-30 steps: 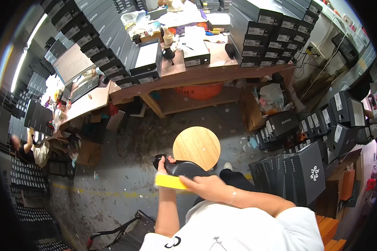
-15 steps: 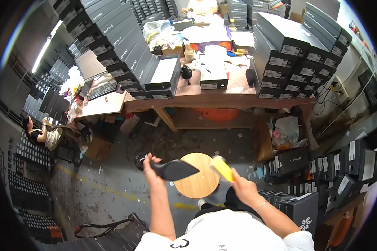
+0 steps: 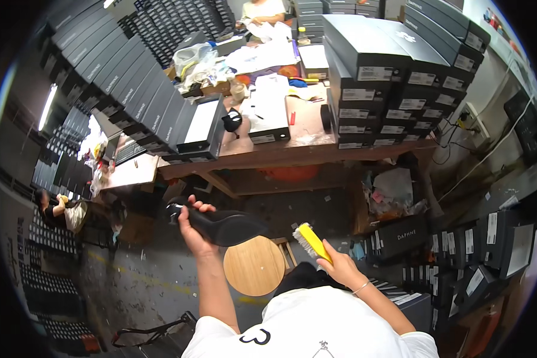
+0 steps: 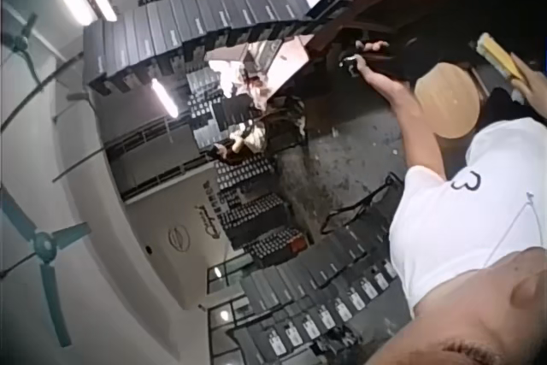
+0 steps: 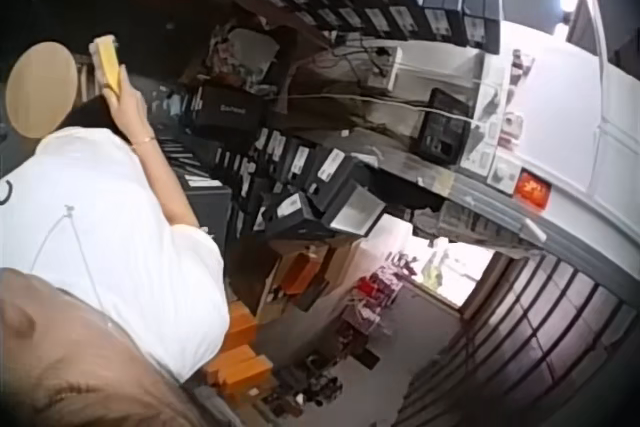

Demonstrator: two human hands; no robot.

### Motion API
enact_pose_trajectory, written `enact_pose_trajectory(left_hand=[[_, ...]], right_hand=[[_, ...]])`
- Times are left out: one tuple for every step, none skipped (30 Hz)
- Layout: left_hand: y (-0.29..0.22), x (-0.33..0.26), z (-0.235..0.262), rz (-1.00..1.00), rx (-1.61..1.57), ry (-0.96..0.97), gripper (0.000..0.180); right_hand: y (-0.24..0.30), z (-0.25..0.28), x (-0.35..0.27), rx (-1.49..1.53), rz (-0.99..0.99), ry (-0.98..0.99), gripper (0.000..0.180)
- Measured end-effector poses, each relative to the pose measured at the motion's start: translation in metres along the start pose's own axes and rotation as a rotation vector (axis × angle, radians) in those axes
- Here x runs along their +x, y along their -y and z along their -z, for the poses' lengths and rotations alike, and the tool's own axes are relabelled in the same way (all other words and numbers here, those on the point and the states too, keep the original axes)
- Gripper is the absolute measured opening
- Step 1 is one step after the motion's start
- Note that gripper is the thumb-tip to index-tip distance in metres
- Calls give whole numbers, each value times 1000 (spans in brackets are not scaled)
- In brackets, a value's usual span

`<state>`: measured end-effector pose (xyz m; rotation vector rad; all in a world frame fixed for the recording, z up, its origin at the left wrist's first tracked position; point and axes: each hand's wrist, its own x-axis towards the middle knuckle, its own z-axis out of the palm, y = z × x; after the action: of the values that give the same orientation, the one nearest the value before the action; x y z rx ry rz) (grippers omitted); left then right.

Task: Clean shoes with a brush and cloth, then pack them into boxes with tissue paper and tags.

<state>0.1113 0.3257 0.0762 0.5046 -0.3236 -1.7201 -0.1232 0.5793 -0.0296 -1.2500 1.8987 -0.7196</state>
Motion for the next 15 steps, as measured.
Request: enact_pose_trajectory(left_hand=[[16, 1, -10, 30, 49, -13, 29], [29, 7, -11, 32, 133, -34, 27], [45, 13, -16, 49, 205, -83, 26], [58, 18, -16, 0, 329, -55, 26], [71, 25, -18, -48, 453, -19, 27], [84, 33, -22, -140, 589, -12, 28], [97, 45, -23, -222, 722, 4, 29], [109, 54, -29, -288, 759, 136, 30], [118, 60, -43, -405, 1001, 294, 30], [122, 78, -47, -461, 1255, 402, 34], [133, 93, -57, -570, 1311, 540, 39], [145, 111, -67, -688, 1351, 679, 44], [150, 140, -80, -920, 1576, 942, 52], [160, 173, -84, -927, 1583, 977, 59], [170, 207, -86, -932, 1588, 1013, 65]], right_hand=[[-5, 1, 0, -30, -14, 18, 60], [-16, 1, 1, -30, -14, 25, 60], [-32, 2, -1, -29, -25, 26, 59], [-42, 4, -7, -28, -43, 29, 59], [-51, 10, -6, -16, -83, 24, 58], [-70, 11, -5, -32, -110, 10, 58], [-91, 11, -6, -48, -152, -3, 58], [-94, 19, -5, -86, -241, 31, 56], [-98, 27, -4, -89, -293, 62, 53], [-101, 33, -4, -68, -344, 46, 51], [-111, 31, -3, -34, -334, -9, 50], [-116, 35, -2, 13, -369, -20, 50], [-120, 38, 3, 56, -390, -30, 49], [-125, 39, 6, 85, -420, -54, 50], [-130, 36, 11, 115, -446, -74, 51]])
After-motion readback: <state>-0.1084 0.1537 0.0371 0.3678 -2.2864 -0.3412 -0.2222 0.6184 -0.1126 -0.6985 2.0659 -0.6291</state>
